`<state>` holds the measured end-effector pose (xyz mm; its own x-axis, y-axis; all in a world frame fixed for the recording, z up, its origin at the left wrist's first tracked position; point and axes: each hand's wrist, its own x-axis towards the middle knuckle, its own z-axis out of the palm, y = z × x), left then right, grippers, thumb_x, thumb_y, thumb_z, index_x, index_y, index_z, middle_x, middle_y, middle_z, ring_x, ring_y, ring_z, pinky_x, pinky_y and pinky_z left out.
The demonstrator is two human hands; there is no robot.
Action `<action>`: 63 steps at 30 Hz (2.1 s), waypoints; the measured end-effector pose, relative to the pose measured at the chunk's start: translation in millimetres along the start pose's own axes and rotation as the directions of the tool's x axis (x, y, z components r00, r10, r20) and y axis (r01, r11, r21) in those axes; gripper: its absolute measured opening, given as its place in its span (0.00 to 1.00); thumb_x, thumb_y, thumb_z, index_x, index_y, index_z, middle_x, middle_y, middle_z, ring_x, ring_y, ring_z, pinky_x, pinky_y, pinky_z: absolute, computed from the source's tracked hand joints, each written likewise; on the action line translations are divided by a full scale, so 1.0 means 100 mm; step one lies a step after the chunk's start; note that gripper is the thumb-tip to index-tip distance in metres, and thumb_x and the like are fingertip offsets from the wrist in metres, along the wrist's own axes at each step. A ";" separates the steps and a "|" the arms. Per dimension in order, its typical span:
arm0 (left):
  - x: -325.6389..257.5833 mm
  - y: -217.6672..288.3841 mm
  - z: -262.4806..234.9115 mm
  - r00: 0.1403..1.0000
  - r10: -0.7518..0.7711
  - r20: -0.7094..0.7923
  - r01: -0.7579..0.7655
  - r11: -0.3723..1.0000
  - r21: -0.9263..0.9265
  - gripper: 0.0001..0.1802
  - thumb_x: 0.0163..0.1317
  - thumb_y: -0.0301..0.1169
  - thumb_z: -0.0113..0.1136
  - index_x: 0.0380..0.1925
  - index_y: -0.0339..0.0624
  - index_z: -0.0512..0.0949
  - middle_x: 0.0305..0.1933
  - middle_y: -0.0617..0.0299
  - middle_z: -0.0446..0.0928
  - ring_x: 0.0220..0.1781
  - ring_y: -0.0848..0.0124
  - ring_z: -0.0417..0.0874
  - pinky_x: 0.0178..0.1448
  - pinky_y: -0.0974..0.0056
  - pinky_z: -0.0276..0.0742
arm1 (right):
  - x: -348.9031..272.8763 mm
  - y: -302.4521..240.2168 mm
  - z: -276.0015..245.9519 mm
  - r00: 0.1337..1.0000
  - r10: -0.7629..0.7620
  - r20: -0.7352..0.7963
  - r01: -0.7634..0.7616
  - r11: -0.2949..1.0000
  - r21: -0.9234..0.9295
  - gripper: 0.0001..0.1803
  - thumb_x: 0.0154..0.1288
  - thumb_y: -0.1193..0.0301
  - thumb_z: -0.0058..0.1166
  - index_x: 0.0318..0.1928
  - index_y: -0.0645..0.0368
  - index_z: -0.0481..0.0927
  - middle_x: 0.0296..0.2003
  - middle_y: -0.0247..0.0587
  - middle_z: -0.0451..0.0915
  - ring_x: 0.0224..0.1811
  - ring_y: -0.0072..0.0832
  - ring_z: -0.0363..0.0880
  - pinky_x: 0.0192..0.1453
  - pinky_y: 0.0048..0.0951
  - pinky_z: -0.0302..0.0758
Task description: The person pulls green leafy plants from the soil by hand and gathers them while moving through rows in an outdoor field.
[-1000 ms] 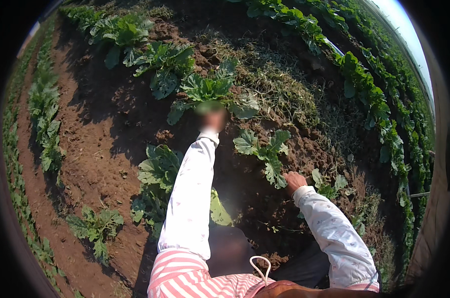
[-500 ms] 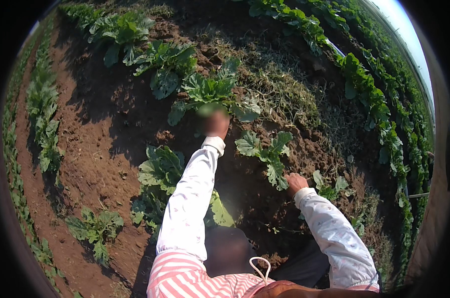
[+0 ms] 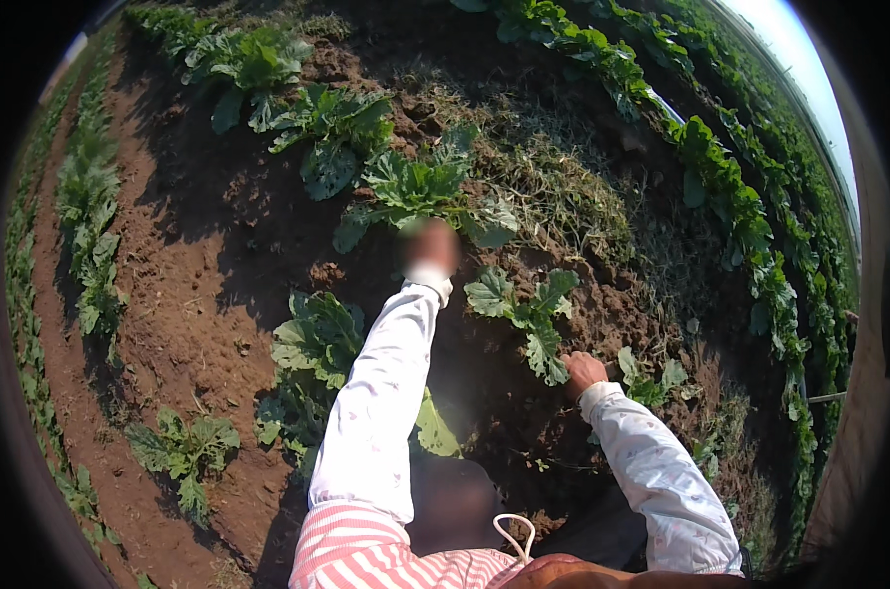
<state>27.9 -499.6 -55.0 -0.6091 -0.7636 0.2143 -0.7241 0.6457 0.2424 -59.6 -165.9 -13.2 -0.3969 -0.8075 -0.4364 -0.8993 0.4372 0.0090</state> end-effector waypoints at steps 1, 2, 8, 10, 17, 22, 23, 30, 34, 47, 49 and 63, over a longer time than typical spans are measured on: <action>0.04 -0.02 0.01 0.999 0.050 -0.013 -0.050 0.998 0.044 0.07 0.49 0.31 0.52 0.17 0.46 0.77 0.19 0.59 0.74 0.23 0.64 0.76 0.25 0.59 0.71 | -0.01 0.00 0.01 1.000 -0.008 -0.005 0.008 1.000 -0.001 0.12 0.46 0.75 0.50 0.36 0.55 0.73 0.30 0.45 0.73 0.38 0.41 0.75 0.38 0.37 0.74; 0.09 -0.02 0.05 0.999 0.023 0.026 -0.022 0.999 -0.041 0.05 0.48 0.29 0.53 0.18 0.44 0.77 0.22 0.55 0.75 0.25 0.59 0.77 0.28 0.58 0.73 | -0.01 -0.01 0.01 1.000 -0.011 0.010 0.011 1.000 -0.018 0.12 0.47 0.75 0.49 0.36 0.55 0.73 0.30 0.45 0.73 0.38 0.41 0.75 0.38 0.37 0.74; 0.25 -0.02 0.31 0.995 -0.097 0.012 0.096 0.963 -0.250 0.03 0.42 0.24 0.56 0.19 0.36 0.76 0.25 0.44 0.77 0.30 0.49 0.79 0.33 0.53 0.76 | -0.02 -0.05 -0.06 0.999 0.028 0.038 -0.028 1.000 0.011 0.09 0.50 0.74 0.49 0.34 0.54 0.73 0.33 0.43 0.74 0.42 0.40 0.74 0.42 0.36 0.73; 0.18 0.02 0.26 0.994 -0.111 0.016 0.111 0.964 -0.243 0.04 0.41 0.25 0.57 0.20 0.37 0.75 0.25 0.45 0.77 0.30 0.49 0.79 0.33 0.53 0.76 | -0.03 -0.06 -0.08 0.999 0.027 0.033 -0.027 1.000 0.009 0.09 0.50 0.74 0.49 0.35 0.55 0.73 0.33 0.43 0.74 0.42 0.40 0.74 0.42 0.36 0.73; -0.20 0.32 -0.33 0.989 0.084 -0.125 -0.126 0.918 -0.376 0.11 0.42 0.30 0.61 0.24 0.44 0.69 0.27 0.54 0.75 0.30 0.53 0.78 0.31 0.54 0.74 | -0.05 -0.08 -0.04 0.999 0.049 0.008 -0.049 0.999 -0.001 0.09 0.49 0.74 0.49 0.34 0.55 0.72 0.33 0.44 0.73 0.42 0.40 0.73 0.42 0.36 0.73; -0.71 -0.17 -0.66 0.639 0.582 0.503 -0.333 0.799 -0.501 0.22 0.43 0.26 0.56 0.44 0.47 0.73 0.33 0.49 0.77 0.36 0.52 0.78 0.40 0.54 0.73 | -0.04 -0.04 0.01 1.000 0.017 0.005 -0.017 0.999 -0.041 0.14 0.44 0.74 0.52 0.37 0.53 0.70 0.32 0.43 0.71 0.40 0.39 0.73 0.39 0.35 0.74; -0.71 -0.34 -0.71 0.589 0.605 0.536 -0.304 0.781 -0.546 0.29 0.44 0.28 0.57 0.53 0.51 0.70 0.33 0.48 0.77 0.34 0.55 0.79 0.39 0.58 0.74 | -0.04 -0.04 0.00 1.000 0.007 -0.018 -0.007 1.000 -0.012 0.15 0.44 0.74 0.52 0.37 0.53 0.70 0.32 0.43 0.71 0.40 0.39 0.73 0.39 0.35 0.73; 0.12 -0.68 -0.42 0.976 -0.217 0.037 0.215 0.907 -0.363 0.09 0.45 0.27 0.60 0.27 0.34 0.75 0.32 0.43 0.76 0.38 0.46 0.76 0.39 0.52 0.72 | -0.05 -0.07 -0.05 0.999 0.039 -0.007 -0.039 0.999 0.020 0.11 0.47 0.74 0.50 0.35 0.55 0.72 0.33 0.45 0.73 0.41 0.41 0.73 0.41 0.38 0.73; 0.50 -0.49 -0.25 0.985 -0.025 -0.170 -0.056 0.889 -0.455 0.04 0.52 0.28 0.48 0.27 0.39 0.68 0.33 0.49 0.72 0.38 0.49 0.74 0.39 0.53 0.71 | -0.04 -0.05 -0.03 0.999 0.036 0.040 -0.034 0.999 -0.037 0.16 0.44 0.75 0.52 0.38 0.53 0.70 0.32 0.44 0.71 0.40 0.40 0.74 0.39 0.36 0.73; 0.03 -0.60 -0.13 0.918 -0.393 0.046 0.387 0.866 -0.317 0.19 0.52 0.35 0.55 0.43 0.36 0.70 0.48 0.47 0.70 0.50 0.52 0.72 0.52 0.56 0.69 | -0.03 -0.02 -0.01 0.999 0.013 0.038 -0.010 0.997 -0.075 0.18 0.41 0.75 0.53 0.37 0.54 0.68 0.32 0.43 0.70 0.39 0.40 0.73 0.38 0.37 0.73; 0.18 -0.60 -0.07 0.905 -0.363 0.222 0.408 0.888 -0.213 0.19 0.54 0.37 0.52 0.44 0.38 0.72 0.47 0.47 0.73 0.49 0.53 0.74 0.53 0.57 0.69 | -0.03 -0.01 0.01 1.000 0.002 0.026 0.000 0.998 -0.064 0.18 0.40 0.75 0.53 0.37 0.54 0.68 0.32 0.42 0.70 0.40 0.40 0.73 0.38 0.36 0.73; 0.48 -0.96 -0.01 0.984 -0.142 0.109 0.173 0.910 -0.376 0.07 0.51 0.24 0.50 0.31 0.39 0.71 0.34 0.44 0.75 0.40 0.48 0.76 0.44 0.53 0.72 | -0.03 -0.06 -0.05 0.997 0.044 0.056 -0.038 0.994 -0.104 0.14 0.46 0.74 0.53 0.37 0.54 0.71 0.33 0.43 0.72 0.40 0.39 0.74 0.39 0.37 0.74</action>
<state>68.4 -598.3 -66.7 -0.5317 -0.8438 0.0730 -0.6432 0.4584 0.6133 -54.0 -168.1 -7.7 -0.4249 -0.7641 -0.4853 -0.8979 0.4239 0.1187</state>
